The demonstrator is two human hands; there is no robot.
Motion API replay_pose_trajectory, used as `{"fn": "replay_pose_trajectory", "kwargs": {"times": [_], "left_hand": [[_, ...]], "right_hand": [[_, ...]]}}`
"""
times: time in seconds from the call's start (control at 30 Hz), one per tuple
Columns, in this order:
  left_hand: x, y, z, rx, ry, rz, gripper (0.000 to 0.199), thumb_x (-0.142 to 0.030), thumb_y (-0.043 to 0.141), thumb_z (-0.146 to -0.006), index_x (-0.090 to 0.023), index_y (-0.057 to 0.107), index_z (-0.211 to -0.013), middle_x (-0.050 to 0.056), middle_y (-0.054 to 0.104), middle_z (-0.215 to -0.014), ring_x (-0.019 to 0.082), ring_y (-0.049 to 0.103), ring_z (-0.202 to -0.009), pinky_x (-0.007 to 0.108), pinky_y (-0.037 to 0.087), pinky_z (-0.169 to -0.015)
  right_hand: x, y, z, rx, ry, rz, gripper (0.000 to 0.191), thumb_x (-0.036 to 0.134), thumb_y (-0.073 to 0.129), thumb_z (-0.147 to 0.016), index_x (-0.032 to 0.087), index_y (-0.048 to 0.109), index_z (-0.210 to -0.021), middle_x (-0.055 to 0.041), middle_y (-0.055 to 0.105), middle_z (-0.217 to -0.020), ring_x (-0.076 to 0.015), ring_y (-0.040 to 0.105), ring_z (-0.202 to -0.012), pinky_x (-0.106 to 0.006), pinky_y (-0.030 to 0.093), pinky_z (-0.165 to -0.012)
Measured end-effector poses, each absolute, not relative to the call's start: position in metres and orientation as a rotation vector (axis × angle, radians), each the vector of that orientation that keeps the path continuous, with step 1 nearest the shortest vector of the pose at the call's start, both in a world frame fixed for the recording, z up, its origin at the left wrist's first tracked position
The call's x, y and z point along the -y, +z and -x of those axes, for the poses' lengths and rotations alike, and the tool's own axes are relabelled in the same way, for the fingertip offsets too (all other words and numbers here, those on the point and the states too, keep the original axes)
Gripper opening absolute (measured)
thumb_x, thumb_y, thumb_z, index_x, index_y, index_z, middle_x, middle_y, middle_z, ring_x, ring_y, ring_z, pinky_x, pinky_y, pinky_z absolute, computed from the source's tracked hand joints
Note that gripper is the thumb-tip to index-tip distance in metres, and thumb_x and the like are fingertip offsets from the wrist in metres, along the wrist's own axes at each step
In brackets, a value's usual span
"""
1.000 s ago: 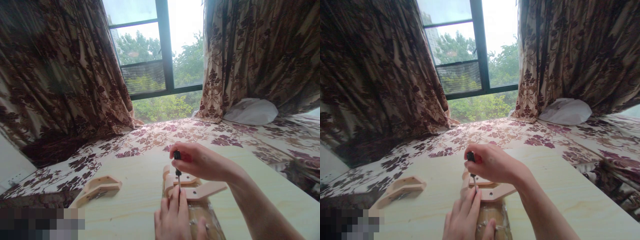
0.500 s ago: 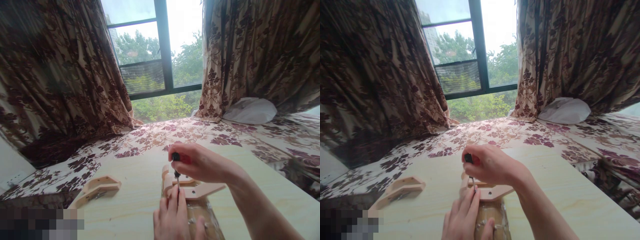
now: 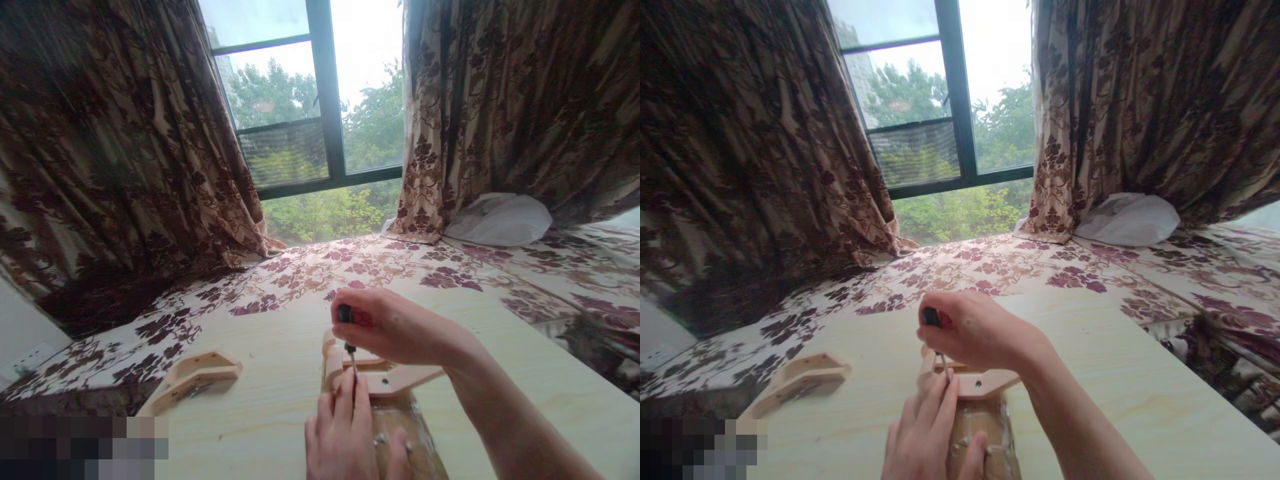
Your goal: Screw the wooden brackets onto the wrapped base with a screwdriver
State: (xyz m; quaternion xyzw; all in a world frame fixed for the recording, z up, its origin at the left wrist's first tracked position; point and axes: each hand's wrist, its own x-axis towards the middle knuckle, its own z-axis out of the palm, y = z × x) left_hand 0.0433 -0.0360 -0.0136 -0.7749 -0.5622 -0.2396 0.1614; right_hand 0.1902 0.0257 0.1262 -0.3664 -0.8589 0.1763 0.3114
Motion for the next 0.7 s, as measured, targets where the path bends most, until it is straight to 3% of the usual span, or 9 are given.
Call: {"fn": "replay_pose_trajectory", "kwargs": {"times": [0.2,0.4,0.7], "left_hand": [[0.0356,-0.0124,-0.0436,1.630,-0.687,2.236,0.055,-0.035,0.055,-0.073,-0.025,0.054,-0.127,0.001,0.052,-0.134,0.025,0.059,-0.105,0.036,0.049,-0.074],[0.0367,-0.0165,-0.0436,1.667,-0.712,2.226,0.056,-0.036,0.056,-0.074,-0.027,0.053,-0.128,-0.001,0.052,-0.135,0.026,0.059,-0.106,0.038,0.048,-0.080],[0.0365,-0.0166,-0.0428,1.664,-0.715,2.235,0.056,-0.036,0.057,-0.074,-0.027,0.053,-0.129,0.000,0.052,-0.135,0.026,0.060,-0.104,0.038,0.048,-0.079]], "right_hand": [[-0.0332,0.1211,-0.1866,2.200,0.341,1.096,0.018,0.032,0.055,-0.086,0.018,0.048,-0.076,0.0030,0.049,-0.065,-0.0090,0.039,-0.058,-0.024,0.027,-0.053],[-0.0259,0.1259,-0.1897,2.241,0.455,1.025,0.006,0.023,0.055,-0.084,0.020,0.051,-0.081,0.0049,0.050,-0.066,-0.0078,0.042,-0.058,-0.022,0.029,-0.054],[-0.0312,0.1232,-0.1856,2.202,0.320,1.126,0.021,0.035,0.056,-0.084,0.018,0.049,-0.072,0.0037,0.049,-0.063,-0.0087,0.039,-0.058,-0.024,0.027,-0.053]]}}
